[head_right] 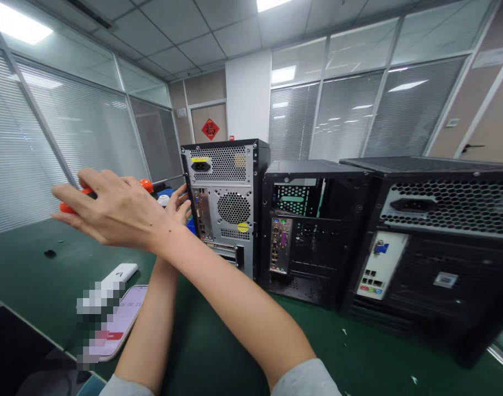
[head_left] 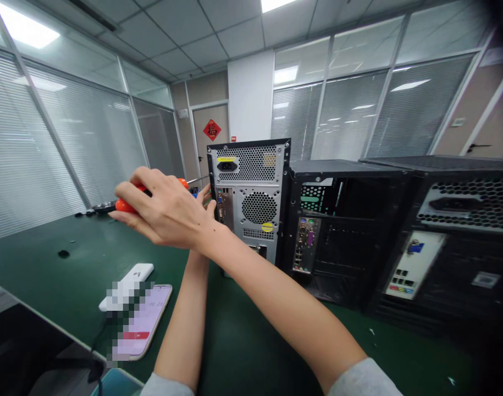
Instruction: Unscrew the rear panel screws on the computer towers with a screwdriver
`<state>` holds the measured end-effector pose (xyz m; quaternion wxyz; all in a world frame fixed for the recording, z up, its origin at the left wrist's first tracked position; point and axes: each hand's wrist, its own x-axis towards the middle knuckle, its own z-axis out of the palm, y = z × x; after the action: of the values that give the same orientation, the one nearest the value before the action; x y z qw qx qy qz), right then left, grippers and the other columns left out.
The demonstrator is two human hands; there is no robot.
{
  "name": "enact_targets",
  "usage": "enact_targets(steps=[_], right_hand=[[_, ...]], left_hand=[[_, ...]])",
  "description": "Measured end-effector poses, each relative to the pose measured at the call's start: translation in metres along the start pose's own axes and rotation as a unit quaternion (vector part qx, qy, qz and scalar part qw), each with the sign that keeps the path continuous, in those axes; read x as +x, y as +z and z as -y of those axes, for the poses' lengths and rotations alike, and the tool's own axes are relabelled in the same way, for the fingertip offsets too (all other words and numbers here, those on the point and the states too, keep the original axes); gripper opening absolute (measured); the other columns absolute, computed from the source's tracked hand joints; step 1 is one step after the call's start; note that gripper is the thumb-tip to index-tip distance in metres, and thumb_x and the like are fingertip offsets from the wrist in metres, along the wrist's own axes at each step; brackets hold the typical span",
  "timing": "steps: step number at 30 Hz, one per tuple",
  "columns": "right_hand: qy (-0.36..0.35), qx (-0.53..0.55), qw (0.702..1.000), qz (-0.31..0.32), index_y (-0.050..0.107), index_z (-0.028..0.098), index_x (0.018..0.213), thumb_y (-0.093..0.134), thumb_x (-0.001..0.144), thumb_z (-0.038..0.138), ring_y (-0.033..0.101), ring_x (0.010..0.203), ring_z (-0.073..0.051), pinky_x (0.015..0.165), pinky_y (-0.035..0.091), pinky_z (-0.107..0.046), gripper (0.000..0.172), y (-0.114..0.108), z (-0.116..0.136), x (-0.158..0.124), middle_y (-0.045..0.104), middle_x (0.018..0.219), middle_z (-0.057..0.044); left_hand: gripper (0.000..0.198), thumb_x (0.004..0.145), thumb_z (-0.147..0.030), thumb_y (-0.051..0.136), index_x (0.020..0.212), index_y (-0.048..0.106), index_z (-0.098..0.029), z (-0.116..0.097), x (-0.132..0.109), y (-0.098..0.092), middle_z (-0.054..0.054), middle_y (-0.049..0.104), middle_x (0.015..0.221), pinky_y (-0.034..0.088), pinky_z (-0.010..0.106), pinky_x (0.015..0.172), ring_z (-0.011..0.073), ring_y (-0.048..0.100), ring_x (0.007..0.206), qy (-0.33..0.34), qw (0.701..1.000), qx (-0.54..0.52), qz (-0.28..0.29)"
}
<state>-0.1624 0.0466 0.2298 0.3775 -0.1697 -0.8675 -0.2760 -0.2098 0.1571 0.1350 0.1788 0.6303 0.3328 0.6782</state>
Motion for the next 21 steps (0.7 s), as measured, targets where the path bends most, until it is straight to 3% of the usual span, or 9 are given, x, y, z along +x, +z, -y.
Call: enact_targets(steps=[10, 21], right_hand=[[0.004, -0.033, 0.999, -0.013, 0.048, 0.016, 0.114, 0.018, 0.099, 0.041, 0.045, 0.094, -0.014, 0.079, 0.044, -0.028, 0.042, -0.003, 0.001, -0.001, 0.043, 0.102, -0.006], [-0.002, -0.046, 0.999, 0.003, 0.048, 0.020, 0.116, 0.013, 0.099, 0.037, 0.045, 0.099, -0.016, 0.078, 0.046, -0.030, 0.042, -0.005, 0.002, -0.002, 0.043, 0.107, -0.007]], left_hand=[[0.047, 0.083, -0.025, 0.051, 0.129, 0.046, -0.032, -0.004, -0.001, 0.000, 0.004, 0.054, 0.129, 0.043, 0.041, 0.102, 0.0209, 0.052, 0.119, -0.021, 0.999, -0.032, -0.003], [0.046, 0.082, -0.024, 0.052, 0.128, 0.047, -0.032, -0.011, -0.006, 0.003, 0.003, 0.054, 0.130, 0.045, 0.042, 0.100, 0.0220, 0.052, 0.119, -0.028, 0.998, -0.054, -0.008]])
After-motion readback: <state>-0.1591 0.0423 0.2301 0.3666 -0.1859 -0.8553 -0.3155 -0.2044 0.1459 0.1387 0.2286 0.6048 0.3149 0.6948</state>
